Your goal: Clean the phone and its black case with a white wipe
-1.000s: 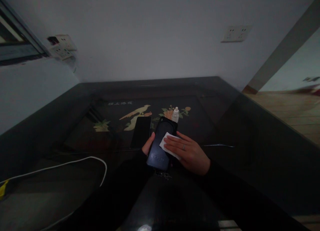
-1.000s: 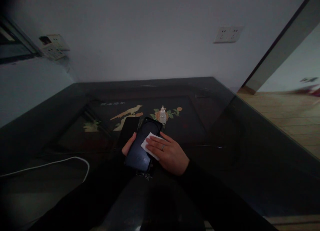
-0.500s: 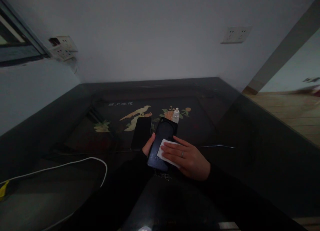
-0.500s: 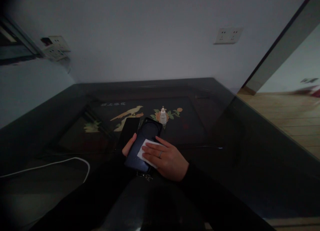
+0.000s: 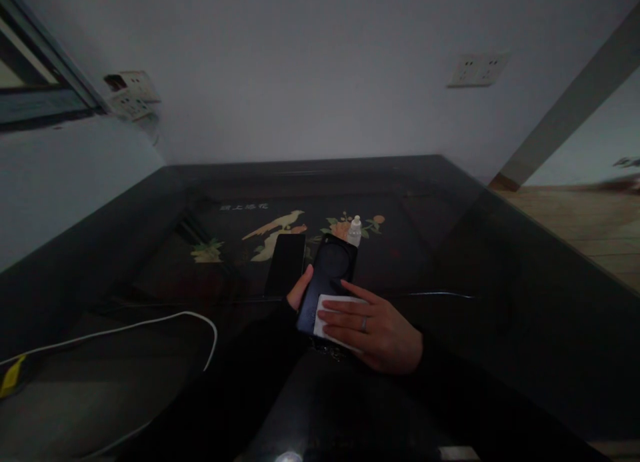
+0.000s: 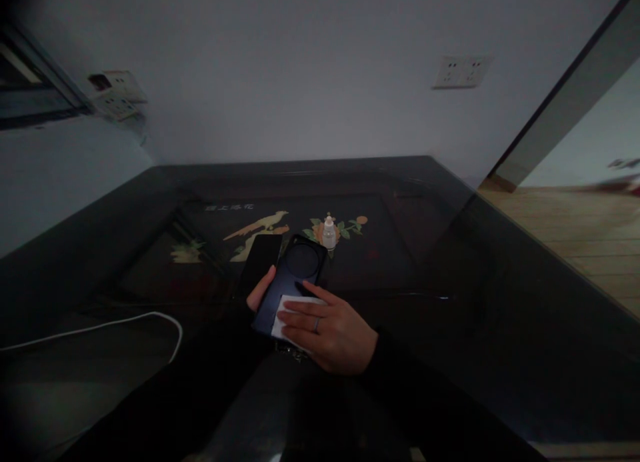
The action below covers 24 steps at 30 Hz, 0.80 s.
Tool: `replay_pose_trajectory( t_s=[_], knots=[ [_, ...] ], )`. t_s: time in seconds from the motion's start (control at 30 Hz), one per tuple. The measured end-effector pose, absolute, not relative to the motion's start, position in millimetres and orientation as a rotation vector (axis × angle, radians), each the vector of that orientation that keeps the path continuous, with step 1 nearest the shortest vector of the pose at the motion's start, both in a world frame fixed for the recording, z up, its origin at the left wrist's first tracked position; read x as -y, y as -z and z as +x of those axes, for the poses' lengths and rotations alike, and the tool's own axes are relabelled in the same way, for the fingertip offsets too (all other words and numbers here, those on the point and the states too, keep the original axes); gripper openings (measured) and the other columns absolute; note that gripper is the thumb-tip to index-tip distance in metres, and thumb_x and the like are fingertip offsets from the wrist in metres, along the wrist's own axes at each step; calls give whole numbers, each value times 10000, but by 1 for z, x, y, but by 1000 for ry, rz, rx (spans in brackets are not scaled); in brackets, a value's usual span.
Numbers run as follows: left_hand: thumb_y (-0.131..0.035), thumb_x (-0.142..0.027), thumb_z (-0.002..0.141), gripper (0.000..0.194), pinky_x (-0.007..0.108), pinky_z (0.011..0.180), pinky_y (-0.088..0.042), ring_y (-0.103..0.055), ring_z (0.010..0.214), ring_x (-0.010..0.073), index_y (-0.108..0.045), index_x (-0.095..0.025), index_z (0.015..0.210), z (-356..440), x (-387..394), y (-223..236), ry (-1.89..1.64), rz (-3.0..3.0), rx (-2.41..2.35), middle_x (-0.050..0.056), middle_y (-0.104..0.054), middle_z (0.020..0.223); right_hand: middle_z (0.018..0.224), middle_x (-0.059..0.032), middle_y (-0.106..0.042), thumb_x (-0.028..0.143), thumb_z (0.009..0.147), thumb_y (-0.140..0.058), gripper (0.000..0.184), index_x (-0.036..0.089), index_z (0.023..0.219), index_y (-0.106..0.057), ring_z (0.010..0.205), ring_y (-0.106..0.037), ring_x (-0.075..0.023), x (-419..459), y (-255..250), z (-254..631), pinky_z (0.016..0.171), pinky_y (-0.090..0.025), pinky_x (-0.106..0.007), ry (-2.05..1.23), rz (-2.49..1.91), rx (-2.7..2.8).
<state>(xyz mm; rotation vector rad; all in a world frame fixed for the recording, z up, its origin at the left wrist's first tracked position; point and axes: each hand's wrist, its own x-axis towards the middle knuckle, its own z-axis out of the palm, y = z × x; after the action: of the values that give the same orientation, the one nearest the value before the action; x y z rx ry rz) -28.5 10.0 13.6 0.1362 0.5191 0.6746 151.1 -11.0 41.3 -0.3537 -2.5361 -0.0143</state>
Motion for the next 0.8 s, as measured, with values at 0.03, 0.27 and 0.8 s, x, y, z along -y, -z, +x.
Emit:
replay_pose_trajectory(
  t_s=[0.03, 0.27, 0.8],
  knots=[
    [-333, -646, 792, 769, 279, 616, -413, -573, 589, 166, -549, 10, 1131, -27, -10, -13, -671, 139, -512, 120, -639, 710, 1162, -43, -618, 157, 878, -408, 257, 154, 1048, -601, 1172, -493, -185, 11, -41, 151, 1065, -272, -482, 14, -360, 2538],
    [-278, -636, 816, 718, 261, 611, -418, -563, 581, 147, -581, -44, 1088, -18, -12, -11, -738, 148, -514, 95, -636, 677, 1152, -48, -624, 134, 872, -413, 261, 153, 1056, -597, 1156, -507, -184, 7, -42, 157, 1056, -293, -470, 46, -446, 2496],
    [-346, -617, 814, 638, 301, 644, -435, -571, 641, 148, -572, -75, 1064, -24, -9, -18, -719, 190, -502, 77, -623, 749, 1129, -35, -638, 159, 853, -462, 224, 149, 1020, -611, 1130, -527, -181, 6, -39, 158, 1038, -331, -437, 17, -339, 2515]
  ],
)
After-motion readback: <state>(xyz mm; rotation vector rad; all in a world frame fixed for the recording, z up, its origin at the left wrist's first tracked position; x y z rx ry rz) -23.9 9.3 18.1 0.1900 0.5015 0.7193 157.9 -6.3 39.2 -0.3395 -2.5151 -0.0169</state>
